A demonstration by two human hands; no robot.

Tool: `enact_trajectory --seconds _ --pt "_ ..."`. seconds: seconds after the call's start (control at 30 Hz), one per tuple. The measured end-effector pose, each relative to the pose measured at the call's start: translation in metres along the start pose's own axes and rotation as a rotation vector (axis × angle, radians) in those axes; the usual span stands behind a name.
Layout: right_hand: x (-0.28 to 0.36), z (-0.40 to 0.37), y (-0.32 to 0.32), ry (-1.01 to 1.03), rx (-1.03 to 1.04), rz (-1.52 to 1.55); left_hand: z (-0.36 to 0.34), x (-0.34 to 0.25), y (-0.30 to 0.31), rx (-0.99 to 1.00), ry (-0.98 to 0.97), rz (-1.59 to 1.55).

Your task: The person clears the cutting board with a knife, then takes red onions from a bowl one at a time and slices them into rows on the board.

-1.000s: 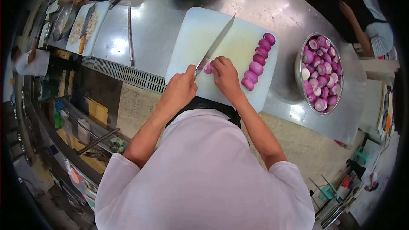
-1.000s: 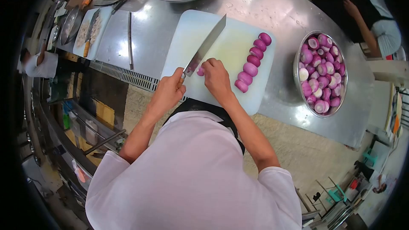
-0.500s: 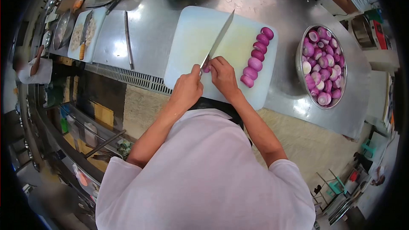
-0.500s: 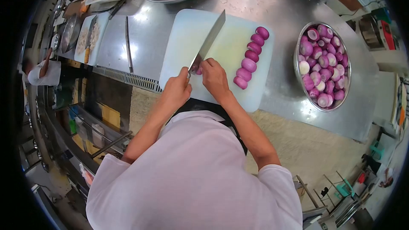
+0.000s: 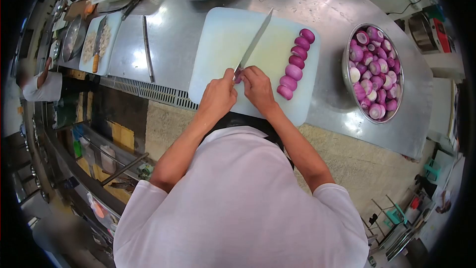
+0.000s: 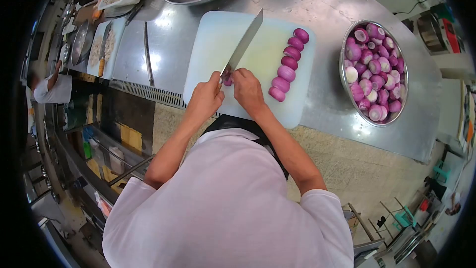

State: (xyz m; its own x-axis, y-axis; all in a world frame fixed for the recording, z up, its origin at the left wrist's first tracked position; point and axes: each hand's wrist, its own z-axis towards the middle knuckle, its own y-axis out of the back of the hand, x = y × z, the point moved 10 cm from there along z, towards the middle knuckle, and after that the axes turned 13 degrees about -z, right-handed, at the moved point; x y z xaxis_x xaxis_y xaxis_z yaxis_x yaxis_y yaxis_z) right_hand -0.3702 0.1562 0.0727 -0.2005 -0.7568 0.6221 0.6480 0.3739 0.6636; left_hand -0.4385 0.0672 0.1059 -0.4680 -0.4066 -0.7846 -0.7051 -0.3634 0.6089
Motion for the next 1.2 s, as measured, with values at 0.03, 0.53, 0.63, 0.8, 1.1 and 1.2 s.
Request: enact_trajectory --seconds 0.03,0.53,0.63,0.8,1.1,1.2 --pt "-0.001 0.000 0.000 0.001 -0.002 0.000 -0.004 -0.004 0.004 0.023 0.052 0.019" --pt "-0.003 0.004 -0.007 -0.142 0.002 -0.068 -0.007 0.006 0.046 -0.114 0.054 -0.008" --pt "0.013 0.000 -0.012 -0.082 0.109 -0.108 0.001 0.038 0.044 -0.092 0.117 -0.028" --pt "0.017 -0.056 0.027 -0.010 0.155 -0.113 -0.006 0.058 0.032 -0.065 0.164 0.012" --pt "-0.021 -0.082 0.105 -0.117 -0.024 -0.378 -0.007 0.058 0.029 -0.026 0.221 -0.080" --pt "-0.017 -0.077 0.113 -0.144 -0.069 -0.389 -0.011 0.036 0.005 -0.011 0.096 -0.243"
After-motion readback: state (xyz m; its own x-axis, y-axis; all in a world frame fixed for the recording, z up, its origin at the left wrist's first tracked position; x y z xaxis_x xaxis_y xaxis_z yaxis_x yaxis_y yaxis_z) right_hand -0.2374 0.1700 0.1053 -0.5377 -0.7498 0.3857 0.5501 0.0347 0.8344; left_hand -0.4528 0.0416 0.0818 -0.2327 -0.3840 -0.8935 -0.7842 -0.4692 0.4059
